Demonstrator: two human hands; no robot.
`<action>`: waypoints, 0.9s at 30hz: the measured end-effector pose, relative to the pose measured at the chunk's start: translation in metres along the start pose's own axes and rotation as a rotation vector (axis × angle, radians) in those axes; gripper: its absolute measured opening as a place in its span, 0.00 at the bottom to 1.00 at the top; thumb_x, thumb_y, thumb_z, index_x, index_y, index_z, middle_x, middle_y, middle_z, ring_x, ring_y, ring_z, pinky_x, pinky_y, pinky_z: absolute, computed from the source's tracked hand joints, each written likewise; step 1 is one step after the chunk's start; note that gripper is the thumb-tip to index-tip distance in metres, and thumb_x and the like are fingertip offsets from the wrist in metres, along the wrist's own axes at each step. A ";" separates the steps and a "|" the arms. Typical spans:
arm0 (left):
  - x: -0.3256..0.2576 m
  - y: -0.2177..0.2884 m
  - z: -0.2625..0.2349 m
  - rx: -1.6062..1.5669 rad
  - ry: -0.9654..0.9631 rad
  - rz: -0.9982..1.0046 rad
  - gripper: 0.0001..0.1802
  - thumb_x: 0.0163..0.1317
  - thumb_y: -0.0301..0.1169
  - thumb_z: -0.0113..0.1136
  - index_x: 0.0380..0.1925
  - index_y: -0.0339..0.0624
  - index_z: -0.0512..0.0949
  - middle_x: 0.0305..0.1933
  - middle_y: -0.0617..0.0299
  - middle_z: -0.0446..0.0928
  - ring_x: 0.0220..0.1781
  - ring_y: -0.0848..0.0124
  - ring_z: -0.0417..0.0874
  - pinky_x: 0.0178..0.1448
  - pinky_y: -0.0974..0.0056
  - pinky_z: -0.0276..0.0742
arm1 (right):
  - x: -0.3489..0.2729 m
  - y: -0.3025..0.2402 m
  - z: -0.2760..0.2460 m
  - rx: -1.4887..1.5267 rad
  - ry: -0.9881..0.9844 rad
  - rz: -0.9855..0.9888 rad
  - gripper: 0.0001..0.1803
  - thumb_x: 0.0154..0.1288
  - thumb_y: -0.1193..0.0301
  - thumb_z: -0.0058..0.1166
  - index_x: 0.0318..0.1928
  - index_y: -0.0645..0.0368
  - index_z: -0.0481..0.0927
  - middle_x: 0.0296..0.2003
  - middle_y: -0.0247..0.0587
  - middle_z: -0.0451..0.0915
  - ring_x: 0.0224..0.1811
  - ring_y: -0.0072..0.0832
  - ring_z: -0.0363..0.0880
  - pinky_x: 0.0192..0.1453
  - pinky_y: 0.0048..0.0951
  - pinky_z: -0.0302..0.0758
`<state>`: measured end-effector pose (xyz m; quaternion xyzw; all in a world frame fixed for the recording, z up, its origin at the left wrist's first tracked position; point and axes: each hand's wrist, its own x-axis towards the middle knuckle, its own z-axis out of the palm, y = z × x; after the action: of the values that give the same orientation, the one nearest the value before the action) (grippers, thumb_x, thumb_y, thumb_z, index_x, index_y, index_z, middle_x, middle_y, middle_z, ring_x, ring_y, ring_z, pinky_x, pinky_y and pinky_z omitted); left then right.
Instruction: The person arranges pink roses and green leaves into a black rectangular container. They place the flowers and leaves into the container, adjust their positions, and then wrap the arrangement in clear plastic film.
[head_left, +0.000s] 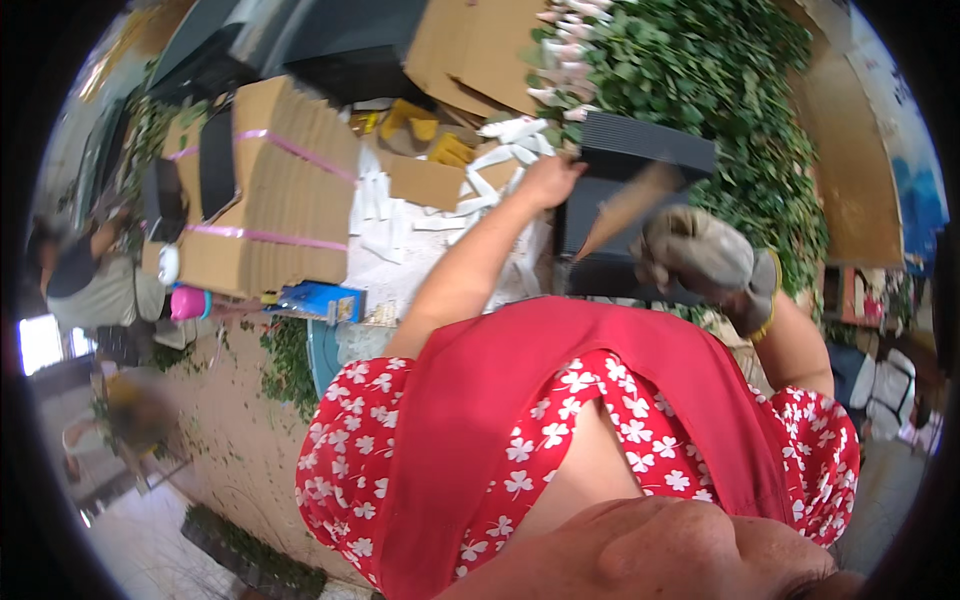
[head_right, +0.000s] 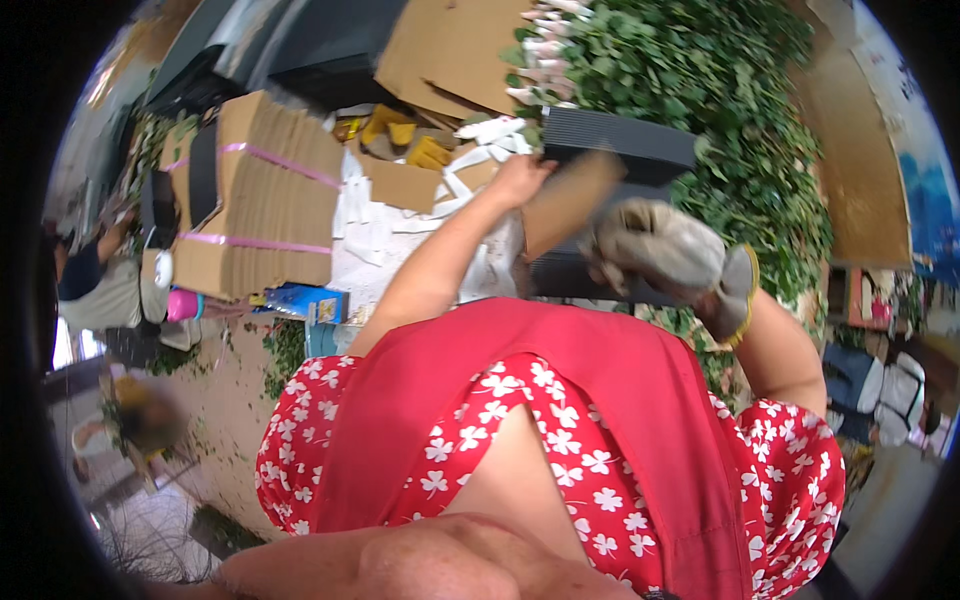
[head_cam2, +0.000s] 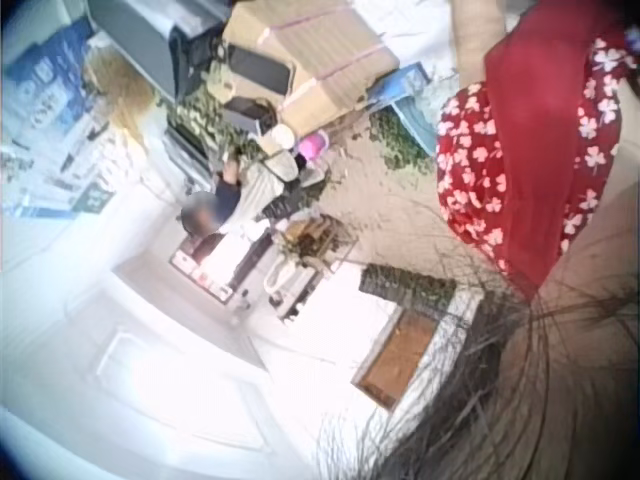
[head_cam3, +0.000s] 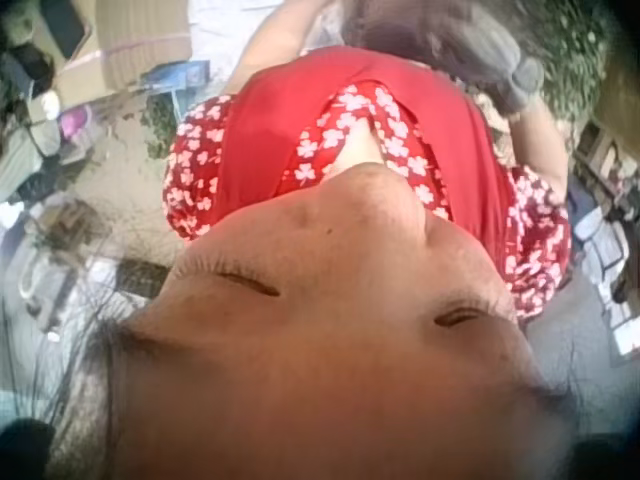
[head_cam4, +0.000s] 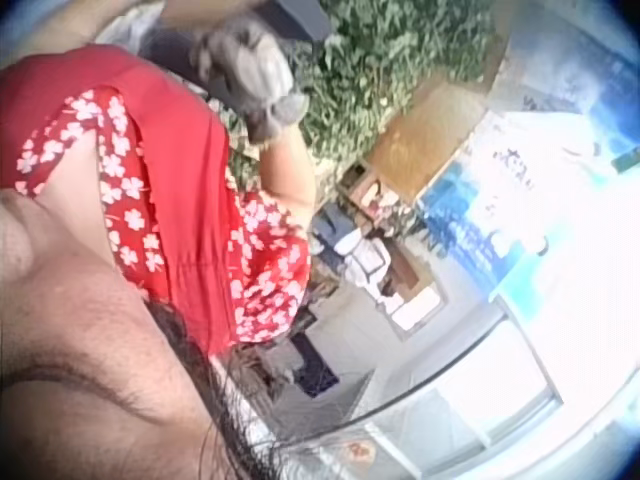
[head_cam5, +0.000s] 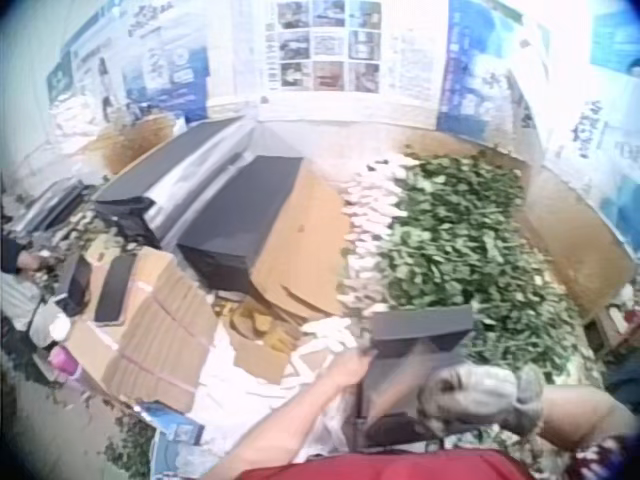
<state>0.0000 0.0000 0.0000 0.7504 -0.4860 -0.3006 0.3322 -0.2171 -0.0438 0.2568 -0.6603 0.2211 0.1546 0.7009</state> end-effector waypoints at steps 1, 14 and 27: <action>-0.005 0.010 -0.012 -0.034 0.030 0.025 0.26 0.67 0.49 0.52 0.43 0.34 0.81 0.40 0.34 0.81 0.49 0.38 0.80 0.55 0.46 0.75 | -0.012 0.010 -0.001 -0.142 0.169 0.063 0.21 0.68 0.60 0.57 0.53 0.62 0.79 0.37 0.37 0.85 0.39 0.21 0.82 0.47 0.22 0.77; -0.017 0.028 -0.014 0.071 0.052 0.012 0.25 0.69 0.47 0.51 0.37 0.30 0.80 0.36 0.32 0.80 0.46 0.36 0.80 0.50 0.42 0.74 | -0.046 0.049 -0.052 -1.092 1.046 -0.281 0.10 0.67 0.66 0.57 0.45 0.55 0.83 0.35 0.46 0.84 0.36 0.42 0.85 0.39 0.37 0.80; -0.013 0.015 -0.009 0.176 0.119 0.064 0.35 0.70 0.53 0.52 0.26 0.24 0.78 0.29 0.31 0.78 0.39 0.35 0.80 0.45 0.46 0.75 | -0.172 0.165 -0.015 -1.003 0.399 0.667 0.11 0.64 0.64 0.55 0.40 0.57 0.82 0.28 0.52 0.82 0.34 0.50 0.81 0.38 0.46 0.76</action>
<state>-0.0051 0.0095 0.0189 0.7773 -0.5136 -0.2009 0.3028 -0.4490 -0.0322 0.2036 -0.8201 0.4419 0.3237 0.1656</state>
